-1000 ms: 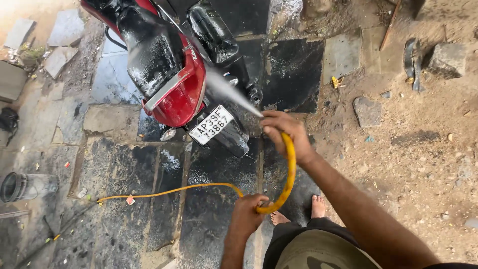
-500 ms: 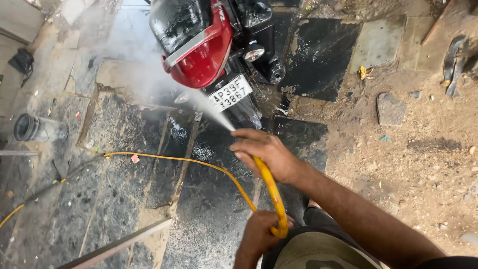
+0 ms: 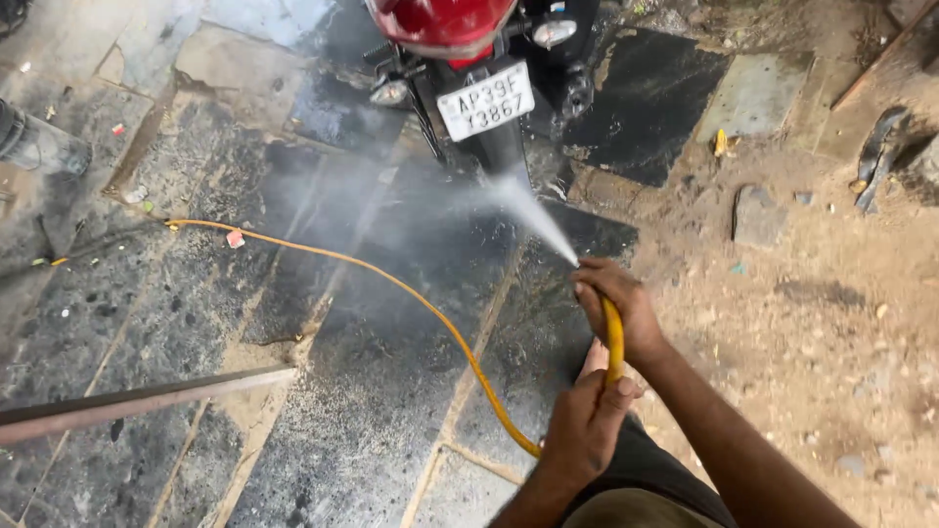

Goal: Washing a motorcycle with a high-pressure water hose.

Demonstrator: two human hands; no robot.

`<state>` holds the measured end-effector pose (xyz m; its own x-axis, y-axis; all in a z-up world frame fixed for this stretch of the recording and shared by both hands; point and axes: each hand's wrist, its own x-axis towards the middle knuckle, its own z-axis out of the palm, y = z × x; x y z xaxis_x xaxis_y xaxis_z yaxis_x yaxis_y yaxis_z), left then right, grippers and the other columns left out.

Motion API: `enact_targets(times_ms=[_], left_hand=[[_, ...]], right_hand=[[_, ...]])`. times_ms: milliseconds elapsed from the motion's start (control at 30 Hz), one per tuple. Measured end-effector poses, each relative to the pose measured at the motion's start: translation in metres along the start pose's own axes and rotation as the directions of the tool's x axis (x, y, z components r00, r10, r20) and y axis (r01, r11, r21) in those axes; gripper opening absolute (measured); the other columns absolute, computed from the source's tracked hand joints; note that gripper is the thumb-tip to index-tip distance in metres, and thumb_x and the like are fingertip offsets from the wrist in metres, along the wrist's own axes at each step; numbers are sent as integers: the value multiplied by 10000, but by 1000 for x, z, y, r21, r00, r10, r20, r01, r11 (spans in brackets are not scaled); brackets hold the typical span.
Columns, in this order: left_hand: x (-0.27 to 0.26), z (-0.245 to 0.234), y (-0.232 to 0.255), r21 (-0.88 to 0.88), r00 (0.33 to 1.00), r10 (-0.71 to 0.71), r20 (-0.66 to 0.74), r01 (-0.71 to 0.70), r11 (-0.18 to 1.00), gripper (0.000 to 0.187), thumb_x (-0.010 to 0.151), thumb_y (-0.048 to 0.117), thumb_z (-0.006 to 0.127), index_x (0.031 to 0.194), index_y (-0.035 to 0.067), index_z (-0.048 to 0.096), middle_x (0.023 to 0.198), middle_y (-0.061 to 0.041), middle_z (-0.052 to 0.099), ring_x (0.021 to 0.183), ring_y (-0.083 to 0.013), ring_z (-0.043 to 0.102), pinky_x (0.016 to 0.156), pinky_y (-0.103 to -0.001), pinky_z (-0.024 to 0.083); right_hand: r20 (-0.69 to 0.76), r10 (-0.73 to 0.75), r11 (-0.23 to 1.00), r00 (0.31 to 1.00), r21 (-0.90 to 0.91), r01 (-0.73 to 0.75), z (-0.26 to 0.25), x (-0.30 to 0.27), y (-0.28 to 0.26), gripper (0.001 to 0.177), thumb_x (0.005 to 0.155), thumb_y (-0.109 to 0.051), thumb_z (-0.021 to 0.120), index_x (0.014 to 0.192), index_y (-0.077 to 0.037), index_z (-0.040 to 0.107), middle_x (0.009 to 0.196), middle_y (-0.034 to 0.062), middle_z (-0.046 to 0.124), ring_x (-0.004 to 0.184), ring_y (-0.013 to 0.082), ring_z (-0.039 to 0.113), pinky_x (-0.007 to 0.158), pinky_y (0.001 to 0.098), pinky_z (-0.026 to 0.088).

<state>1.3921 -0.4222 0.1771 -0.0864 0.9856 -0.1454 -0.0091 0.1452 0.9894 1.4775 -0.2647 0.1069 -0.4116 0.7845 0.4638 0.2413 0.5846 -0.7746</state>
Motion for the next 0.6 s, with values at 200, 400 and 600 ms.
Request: enact_targets(times_ms=[200, 400, 600], left_hand=[[-69, 3, 9, 48, 998, -47, 48, 44, 998, 537, 1088, 485, 548, 927, -19, 639, 684, -123, 578, 646, -214, 578, 625, -383, 458], [-88, -2, 36, 71, 990, -131, 48, 128, 989, 501, 1040, 496, 536, 964, 14, 651, 636, -137, 592, 587, -226, 597, 554, -399, 447], [-57, 17, 28, 293, 994, -110, -5, 106, 950, 493, 1033, 489, 556, 920, 19, 655, 620, -146, 595, 533, -257, 580, 526, -418, 439]], right_hand=[[-15, 119, 993, 993, -24, -120, -11, -59, -53, 142, 969, -61, 660, 1077, 17, 710, 1146, 233, 722, 1125, 321, 714, 900, 369, 609], [-32, 6, 1000, 999, -27, -7, 0, -60, -57, 129, 979, -80, 674, 1084, -17, 714, 1175, 200, 723, 1110, 305, 735, 900, 352, 639], [-126, 148, 989, 981, 41, -144, -14, -52, -40, 142, 954, -58, 661, 1081, -31, 716, 1251, 220, 694, 951, 250, 753, 779, 325, 651]])
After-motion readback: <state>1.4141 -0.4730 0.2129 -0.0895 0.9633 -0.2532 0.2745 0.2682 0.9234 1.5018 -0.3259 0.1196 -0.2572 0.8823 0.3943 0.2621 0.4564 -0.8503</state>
